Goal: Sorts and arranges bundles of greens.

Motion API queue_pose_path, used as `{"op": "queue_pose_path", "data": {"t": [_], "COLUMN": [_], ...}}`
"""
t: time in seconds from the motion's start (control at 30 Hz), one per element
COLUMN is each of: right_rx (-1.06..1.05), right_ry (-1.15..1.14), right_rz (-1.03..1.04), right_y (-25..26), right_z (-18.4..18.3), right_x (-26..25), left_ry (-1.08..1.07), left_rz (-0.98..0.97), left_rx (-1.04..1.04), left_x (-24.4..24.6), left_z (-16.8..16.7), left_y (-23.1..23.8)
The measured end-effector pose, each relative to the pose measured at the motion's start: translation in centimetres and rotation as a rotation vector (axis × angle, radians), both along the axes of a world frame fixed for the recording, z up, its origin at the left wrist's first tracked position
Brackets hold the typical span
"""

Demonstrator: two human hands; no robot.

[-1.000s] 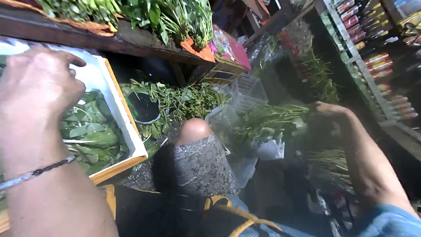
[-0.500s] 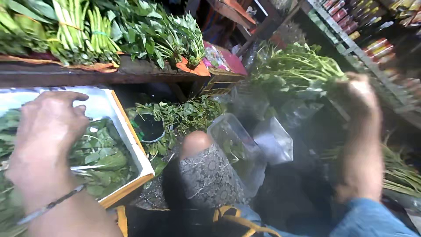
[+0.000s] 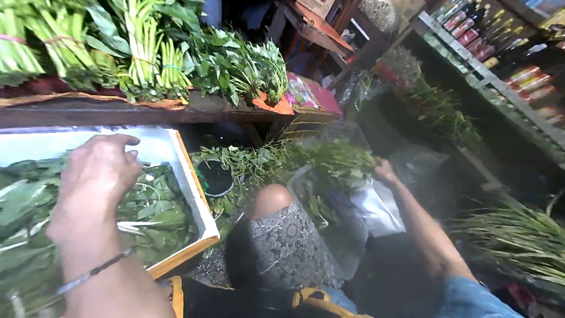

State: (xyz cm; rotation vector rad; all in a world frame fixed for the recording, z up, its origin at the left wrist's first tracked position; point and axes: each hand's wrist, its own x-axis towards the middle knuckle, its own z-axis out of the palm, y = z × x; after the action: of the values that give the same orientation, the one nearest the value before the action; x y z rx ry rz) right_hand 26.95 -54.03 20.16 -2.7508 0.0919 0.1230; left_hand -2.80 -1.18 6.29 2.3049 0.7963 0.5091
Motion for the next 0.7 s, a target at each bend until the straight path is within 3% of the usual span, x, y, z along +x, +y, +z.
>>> {"op": "queue_pose_path", "data": {"t": [0.23, 0.3, 0.4, 0.53, 0.7], "right_rx": [0.032, 0.057, 0.104, 0.136, 0.122], "right_ry": [-0.539, -0.68, -0.759, -0.529, 0.264], "right_rz": [0.096, 0.081, 0.063, 0.065, 0.069], "right_y": [-1.4, -1.0, 0.3, 1.5, 0.0], "right_z": [9.3, 10.0, 8.1, 0.0, -6.8], "right_x": [1.2, 0.5, 0.2, -0.6, -2.3], "left_ry": [-0.063, -0.067, 0.013, 0.057, 0.078], "left_rz": [-0.03, -0.026, -0.014, -0.023, 0.003], "left_rx": [0.066, 0.064, -0.017, -0.047, -0.057], "left_x": [0.5, 0.6, 0.6, 0.5, -0.3], "left_z": [-0.8, -0.3, 2.0, 3.1, 4.0], "left_y": [0.8, 0.7, -0.2, -0.1, 0.1]}}
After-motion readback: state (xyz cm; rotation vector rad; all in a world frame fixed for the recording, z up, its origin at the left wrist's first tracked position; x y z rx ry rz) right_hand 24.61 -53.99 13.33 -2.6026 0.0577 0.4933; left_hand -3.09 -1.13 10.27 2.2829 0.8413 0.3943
